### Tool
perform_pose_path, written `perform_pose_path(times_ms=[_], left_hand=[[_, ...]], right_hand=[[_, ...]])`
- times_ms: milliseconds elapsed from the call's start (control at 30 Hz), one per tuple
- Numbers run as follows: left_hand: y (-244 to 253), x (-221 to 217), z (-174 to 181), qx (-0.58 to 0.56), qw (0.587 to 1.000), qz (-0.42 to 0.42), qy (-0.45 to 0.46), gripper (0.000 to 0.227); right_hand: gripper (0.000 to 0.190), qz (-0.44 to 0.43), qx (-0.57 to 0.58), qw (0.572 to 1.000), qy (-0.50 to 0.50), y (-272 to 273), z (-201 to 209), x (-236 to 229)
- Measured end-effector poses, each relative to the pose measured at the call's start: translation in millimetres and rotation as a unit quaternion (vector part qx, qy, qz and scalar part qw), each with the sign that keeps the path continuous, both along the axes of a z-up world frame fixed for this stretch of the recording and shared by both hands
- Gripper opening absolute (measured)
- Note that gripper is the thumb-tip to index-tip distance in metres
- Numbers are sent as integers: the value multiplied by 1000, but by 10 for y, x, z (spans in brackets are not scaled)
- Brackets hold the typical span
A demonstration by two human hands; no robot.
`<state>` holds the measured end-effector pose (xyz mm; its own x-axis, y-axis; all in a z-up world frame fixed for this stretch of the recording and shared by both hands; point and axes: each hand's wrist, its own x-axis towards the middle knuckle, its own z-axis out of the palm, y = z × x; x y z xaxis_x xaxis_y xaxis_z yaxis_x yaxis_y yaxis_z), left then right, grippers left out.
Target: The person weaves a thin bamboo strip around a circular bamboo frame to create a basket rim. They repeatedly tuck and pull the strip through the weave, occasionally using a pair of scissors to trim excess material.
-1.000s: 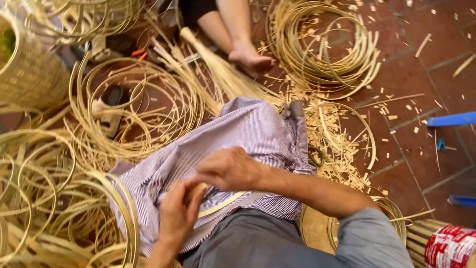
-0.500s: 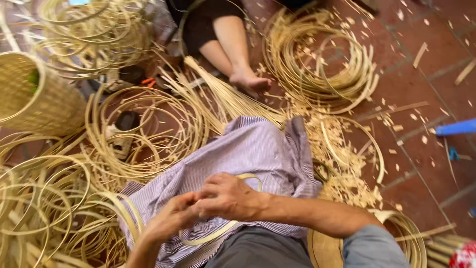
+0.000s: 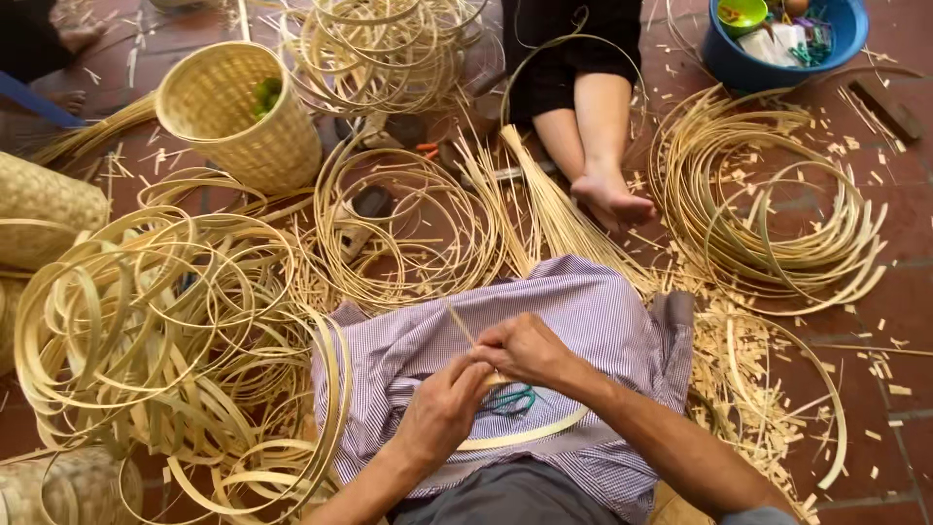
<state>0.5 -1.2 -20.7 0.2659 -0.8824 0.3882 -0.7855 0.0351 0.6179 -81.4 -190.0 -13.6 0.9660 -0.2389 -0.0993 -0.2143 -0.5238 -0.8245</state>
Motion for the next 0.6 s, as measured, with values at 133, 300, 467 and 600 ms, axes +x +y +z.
perform_pose_path(times_ms=[133,300,467,600], left_hand=[[-147,455,-42,148,973,37,174,20],[-154,1013,320,244,763,-42,597,21],[-383,750,629,-73,931,-2,358,28],[-593,115,451,-199,807,106,546,28]], right_hand=[[23,82,-84,947,-298,66,131,-17],[18,44,-180,912,-365,-29,260,176],[12,-130,159,908,-364,67,311,318],[8,-172,512,767,-347,386,146,292]])
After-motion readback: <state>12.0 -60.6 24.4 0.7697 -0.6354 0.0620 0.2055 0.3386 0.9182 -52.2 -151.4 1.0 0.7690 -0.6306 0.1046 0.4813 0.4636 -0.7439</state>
